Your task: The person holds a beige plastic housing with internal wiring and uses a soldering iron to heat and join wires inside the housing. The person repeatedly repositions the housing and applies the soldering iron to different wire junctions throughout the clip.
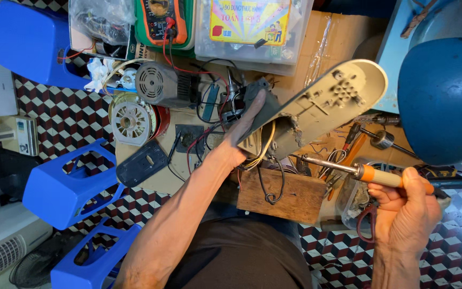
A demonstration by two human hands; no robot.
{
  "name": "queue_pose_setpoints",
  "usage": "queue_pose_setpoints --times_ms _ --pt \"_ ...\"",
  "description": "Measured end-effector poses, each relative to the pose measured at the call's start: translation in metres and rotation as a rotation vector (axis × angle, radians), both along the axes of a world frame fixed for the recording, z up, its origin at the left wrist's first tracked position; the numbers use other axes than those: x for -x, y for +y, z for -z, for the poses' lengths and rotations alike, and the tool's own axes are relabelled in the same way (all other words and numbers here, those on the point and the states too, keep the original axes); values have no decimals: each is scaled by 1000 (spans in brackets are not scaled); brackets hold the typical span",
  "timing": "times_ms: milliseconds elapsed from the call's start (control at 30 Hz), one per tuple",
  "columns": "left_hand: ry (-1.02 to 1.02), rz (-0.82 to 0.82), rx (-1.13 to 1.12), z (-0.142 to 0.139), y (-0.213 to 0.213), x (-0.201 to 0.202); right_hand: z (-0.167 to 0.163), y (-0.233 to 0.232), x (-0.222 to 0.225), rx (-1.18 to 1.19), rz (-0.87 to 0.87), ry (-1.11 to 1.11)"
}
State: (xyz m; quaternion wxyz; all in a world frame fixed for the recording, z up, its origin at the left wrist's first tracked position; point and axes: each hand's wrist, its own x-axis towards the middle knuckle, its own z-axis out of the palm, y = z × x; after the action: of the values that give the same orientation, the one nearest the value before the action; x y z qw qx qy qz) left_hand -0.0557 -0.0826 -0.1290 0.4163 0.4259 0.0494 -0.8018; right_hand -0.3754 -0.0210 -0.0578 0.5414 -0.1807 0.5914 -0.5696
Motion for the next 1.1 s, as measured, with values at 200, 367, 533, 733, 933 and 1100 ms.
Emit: queue_pose_setpoints --times_ms 200,367,533,733,933,1100 --pt "120 -200 3 -11 0 -3 6 9 -25 -47 25 -17" --pt "90 -231 8 -12 5 -1 6 18 -37 -103 31 -7" --pt "99 -220 12 -10 7 -2 10 21 -28 -75 29 -9" --pt "117 -240 15 -12 7 -1 7 20 -28 -50 11 -1" --pt "159 -295 -37 -13 7 2 -23 32 -17 176 191 53" --pt "152 -354 -37 0 19 9 -55 40 11 207 254 418"
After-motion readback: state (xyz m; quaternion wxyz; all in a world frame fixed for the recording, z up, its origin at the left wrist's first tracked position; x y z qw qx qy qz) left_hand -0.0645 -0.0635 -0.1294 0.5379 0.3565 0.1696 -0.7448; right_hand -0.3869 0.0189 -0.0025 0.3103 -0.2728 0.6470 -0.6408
